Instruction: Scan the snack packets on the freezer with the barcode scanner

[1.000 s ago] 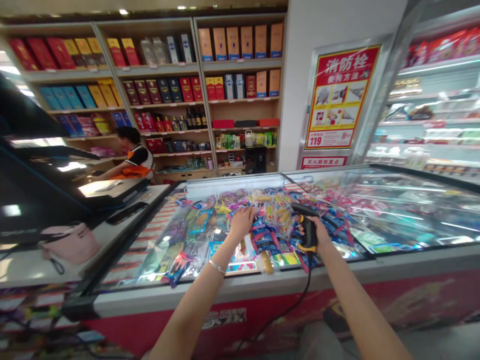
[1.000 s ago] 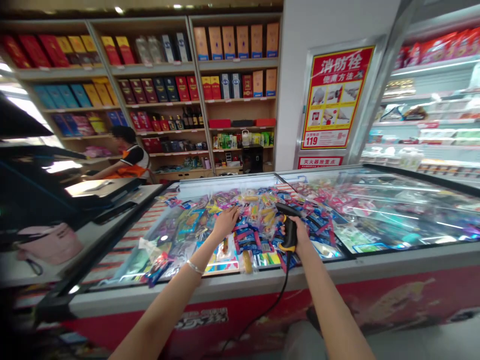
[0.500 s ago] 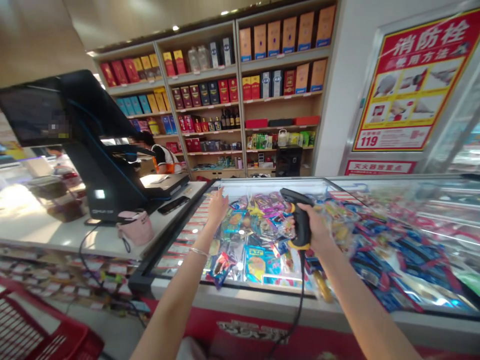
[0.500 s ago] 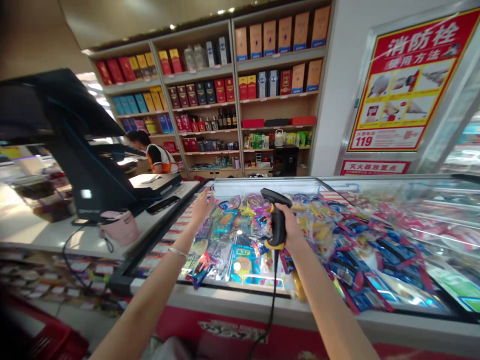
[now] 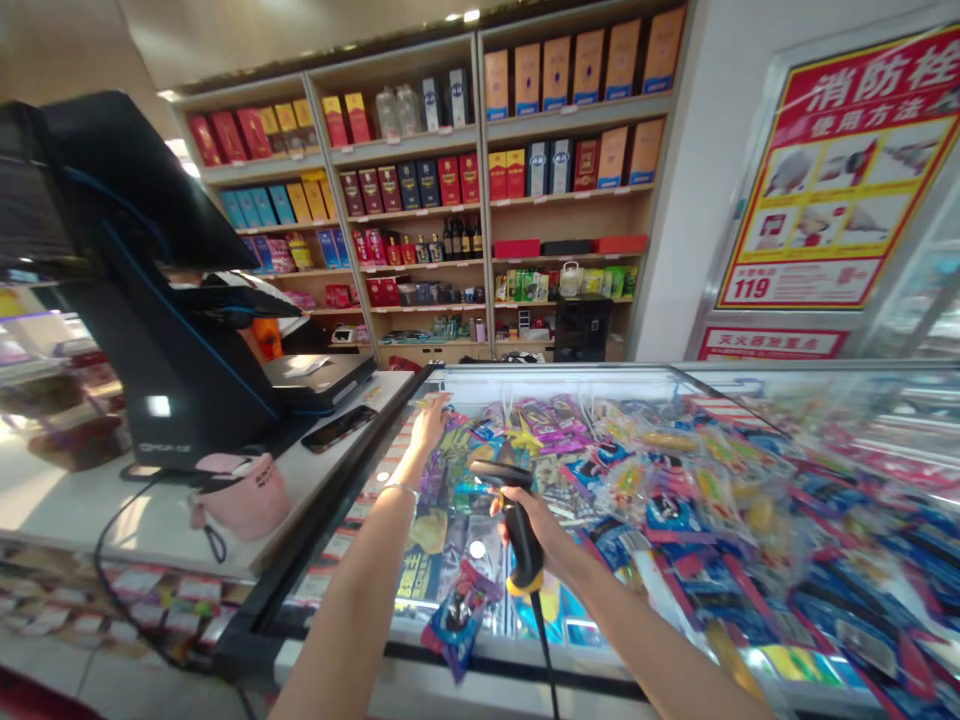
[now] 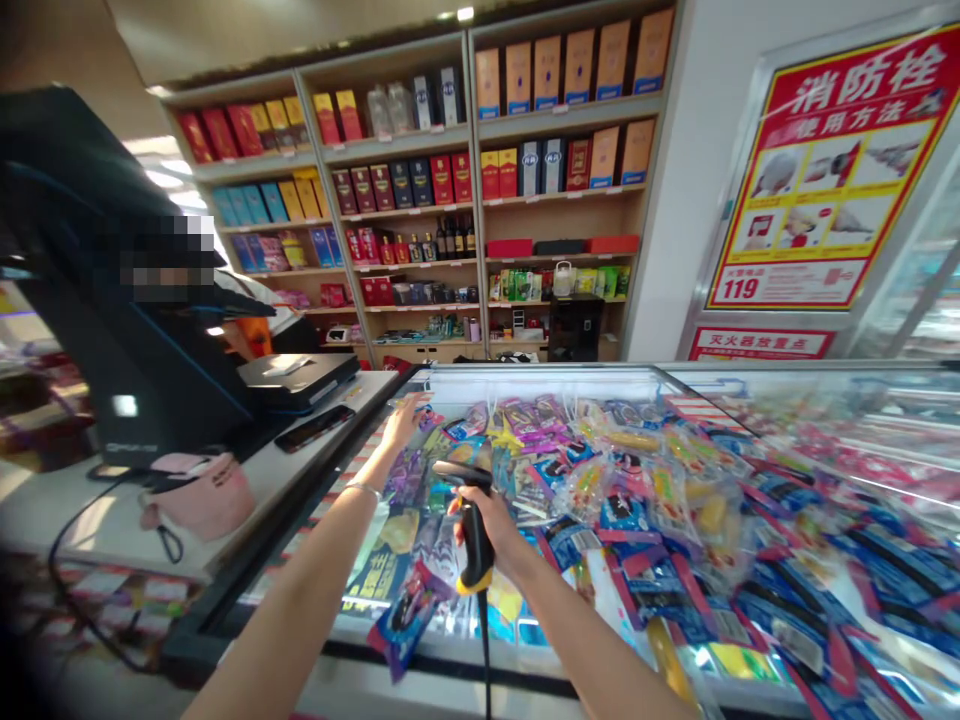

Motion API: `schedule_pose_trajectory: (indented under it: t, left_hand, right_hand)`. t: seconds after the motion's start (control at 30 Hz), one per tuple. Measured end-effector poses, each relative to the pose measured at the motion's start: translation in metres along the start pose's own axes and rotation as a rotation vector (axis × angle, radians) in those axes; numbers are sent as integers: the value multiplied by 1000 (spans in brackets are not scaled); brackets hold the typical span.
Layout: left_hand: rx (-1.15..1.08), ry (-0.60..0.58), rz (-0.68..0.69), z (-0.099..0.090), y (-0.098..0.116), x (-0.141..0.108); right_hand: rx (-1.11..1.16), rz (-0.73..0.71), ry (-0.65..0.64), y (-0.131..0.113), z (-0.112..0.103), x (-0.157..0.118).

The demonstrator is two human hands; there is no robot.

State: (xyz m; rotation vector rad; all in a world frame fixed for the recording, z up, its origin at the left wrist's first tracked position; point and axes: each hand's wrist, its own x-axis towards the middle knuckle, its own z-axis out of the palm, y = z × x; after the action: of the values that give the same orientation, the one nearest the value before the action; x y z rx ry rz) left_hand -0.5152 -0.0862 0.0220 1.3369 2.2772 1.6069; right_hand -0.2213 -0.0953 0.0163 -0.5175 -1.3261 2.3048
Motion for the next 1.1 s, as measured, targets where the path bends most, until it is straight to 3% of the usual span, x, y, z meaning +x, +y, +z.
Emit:
schedule_pose_trajectory:
  t: [0.1,0.17,0.4,0.47,0.53,0.63,0.73,0.9,1.03,1.1]
  left_hand:
    - [283,-97,103,13,-6,4]
    - [332,-111,117,16,-6,0]
    - [424,-108,2,-3,15,-36]
    - [295,-38,-66,-8,23,-50]
    - [-69,22,-167,-11,30,-64]
    - [-706,-14,-307,-12,41,-84]
    - [-972,-35,-422,-15,49,-95]
    - [-1065,-13,-397,-18,54,-103]
    - [-791,-86,-279,-4,52,-112]
    - [-613,-80,-150,4,53,-115]
  right_hand:
    - [40,1,-1,0,-1,1]
    - [63,0,2,1,-2,4]
    - [87,2,4,2,-4,5]
    - [59,22,6,-1,-4,3]
    - [33,36,14,-4,-3,0]
    - [12,10,27,-8,0,-4]
    - [-33,-42,35,-9,1,-6]
    - [-175,-86,13,-10,-2,-8]
    - [-217,-136,-29,-13,-5,-7]
    - [-212,-159,-41,-15,-4,-8]
